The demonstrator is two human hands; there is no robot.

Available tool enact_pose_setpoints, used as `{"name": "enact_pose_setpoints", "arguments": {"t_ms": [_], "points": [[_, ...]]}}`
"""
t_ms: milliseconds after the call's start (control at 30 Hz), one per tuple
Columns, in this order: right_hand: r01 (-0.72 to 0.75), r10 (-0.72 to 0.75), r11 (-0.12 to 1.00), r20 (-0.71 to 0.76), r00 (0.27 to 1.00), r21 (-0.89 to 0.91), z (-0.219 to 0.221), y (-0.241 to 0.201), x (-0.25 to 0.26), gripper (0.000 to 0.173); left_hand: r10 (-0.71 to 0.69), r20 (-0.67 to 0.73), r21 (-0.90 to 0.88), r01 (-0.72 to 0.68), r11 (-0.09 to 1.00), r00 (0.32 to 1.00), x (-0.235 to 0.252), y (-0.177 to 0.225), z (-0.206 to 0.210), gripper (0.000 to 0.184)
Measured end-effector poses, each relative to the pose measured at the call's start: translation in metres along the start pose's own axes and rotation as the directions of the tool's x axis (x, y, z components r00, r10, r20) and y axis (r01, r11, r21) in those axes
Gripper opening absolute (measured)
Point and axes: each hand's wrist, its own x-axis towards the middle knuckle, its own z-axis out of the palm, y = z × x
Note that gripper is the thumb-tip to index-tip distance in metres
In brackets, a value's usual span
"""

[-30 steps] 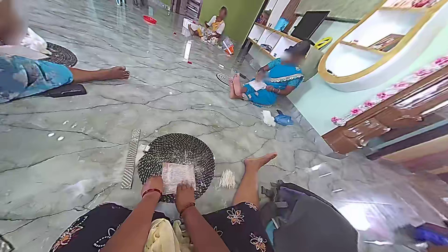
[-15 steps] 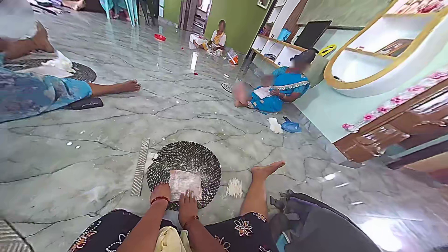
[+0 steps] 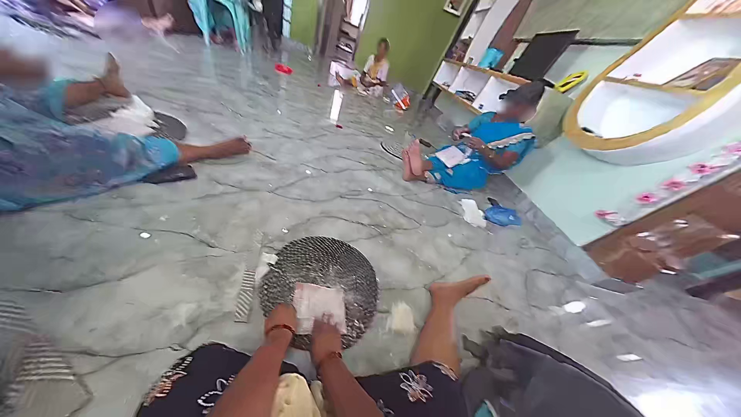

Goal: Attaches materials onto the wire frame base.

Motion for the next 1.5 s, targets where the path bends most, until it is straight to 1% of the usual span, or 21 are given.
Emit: {"name": "enact_pose_setpoints", "arguments": {"t_ms": [100, 167, 200, 233, 267, 333, 433, 500, 633, 700, 767, 833, 900, 1000, 1067, 1167, 1233, 1300, 1333, 1400, 1500], "points": [[0.011, -0.012, 0.999, -0.015, 1.000, -0.033, 0.000, -0.009, -0.003, 0.053, -0.012, -0.011, -0.032, 0.012, 0.999, 1.000, -0.008, -0.008, -0.007, 0.036], [0.069, -0.070, 0.997, -0.040, 0.997, -0.042, -0.006, -0.003, 0.006, 0.066, 0.006, -0.011, 0.006, -0.006, 1.000, 1.000, -0.008, -0.007, -0.009, 0.034], [0.090, -0.092, 0.995, -0.034, 0.995, -0.042, -0.009, 0.002, 0.011, 0.075, 0.013, -0.008, 0.042, -0.013, 0.999, 1.000, -0.008, -0.005, -0.007, 0.034], [0.107, -0.107, 0.994, -0.006, 0.994, -0.040, -0.012, 0.007, 0.017, 0.080, 0.017, -0.007, 0.070, -0.016, 0.997, 1.000, -0.007, -0.003, -0.006, 0.034], [0.116, -0.115, 0.993, 0.032, 0.993, -0.034, -0.014, 0.010, 0.023, 0.080, 0.016, -0.012, 0.084, -0.015, 0.996, 1.000, -0.006, -0.001, -0.005, 0.034], [0.121, -0.120, 0.993, 0.079, 0.990, -0.009, -0.010, 0.012, 0.029, 0.075, 0.007, -0.011, 0.105, -0.006, 0.994, 1.000, -0.004, -0.002, -0.003, 0.035], [0.080, -0.081, 0.996, 0.030, 0.996, 0.041, 0.002, 0.005, 0.024, 0.066, -0.014, -0.029, 0.115, 0.018, 0.993, 0.999, -0.003, 0.000, -0.005, 0.035], [0.048, -0.048, 0.997, 0.001, 0.999, 0.065, 0.009, 0.004, 0.018, 0.066, -0.014, -0.035, 0.120, 0.018, 0.993, 0.999, -0.003, 0.003, -0.002, 0.035], [0.031, -0.030, 0.995, -0.018, 0.999, 0.095, 0.009, 0.000, 0.011, 0.074, 0.008, -0.048, 0.135, -0.002, 0.991, 0.999, -0.002, -0.005, -0.004, 0.037], [0.032, -0.028, 0.996, -0.045, 0.999, 0.088, -0.001, 0.006, 0.013, 0.083, 0.010, -0.045, 0.112, -0.004, 0.994, 0.999, -0.001, -0.004, -0.005, 0.037], [0.054, -0.055, 0.998, 0.037, 0.998, 0.042, -0.013, 0.010, 0.019, 0.090, 0.003, -0.041, 0.117, 0.002, 0.993, 0.999, 0.000, -0.003, -0.003, 0.035], [0.091, -0.094, 0.995, 0.094, 0.991, 0.036, -0.015, 0.013, 0.027, 0.087, 0.000, -0.043, 0.141, 0.007, 0.990, 0.999, 0.002, -0.002, -0.004, 0.035], [0.098, -0.102, 0.993, 0.066, 0.993, 0.064, -0.010, 0.014, 0.030, 0.079, 0.000, -0.048, 0.146, 0.007, 0.989, 0.999, 0.004, 0.000, -0.007, 0.035], [0.059, -0.059, 0.993, 0.004, 0.998, 0.100, 0.006, 0.012, 0.023, 0.066, -0.017, -0.053, 0.125, 0.023, 0.992, 0.998, 0.006, 0.001, -0.001, 0.036], [0.047, -0.046, 0.992, -0.006, 0.999, 0.118, 0.008, 0.010, 0.016, 0.062, -0.024, -0.047, 0.139, 0.030, 0.990, 0.999, 0.006, 0.000, 0.001, 0.037], [0.040, -0.038, 0.991, -0.014, 0.999, 0.125, 0.004, 0.007, 0.010, 0.065, -0.017, -0.053, 0.158, 0.026, 0.987, 0.998, 0.004, -0.004, -0.001, 0.038], [0.032, -0.027, 0.992, -0.036, 0.999, 0.126, 0.002, 0.014, 0.011, 0.073, -0.009, -0.046, 0.163, 0.017, 0.986, 0.999, 0.002, -0.002, -0.001, 0.037], [0.044, -0.045, 0.995, 0.006, 0.999, 0.088, -0.003, 0.019, 0.018, 0.081, -0.007, -0.041, 0.155, 0.013, 0.988, 0.999, -0.001, -0.002, -0.001, 0.036], [0.060, -0.063, 0.996, 0.039, 0.997, 0.068, -0.005, 0.020, 0.023, 0.082, -0.007, -0.041, 0.153, 0.013, 0.988, 0.999, 0.000, -0.003, -0.001, 0.036], [0.085, -0.088, 0.995, 0.056, 0.995, 0.049, -0.005, 0.020, 0.028, 0.085, -0.011, -0.046, 0.147, 0.018, 0.989, 0.999, 0.003, -0.002, -0.003, 0.035], [0.072, -0.073, 0.996, 0.027, 0.997, 0.045, 0.000, 0.018, 0.024, 0.076, -0.015, -0.055, 0.144, 0.023, 0.989, 0.998, 0.005, 0.000, -0.002, 0.035]]}}
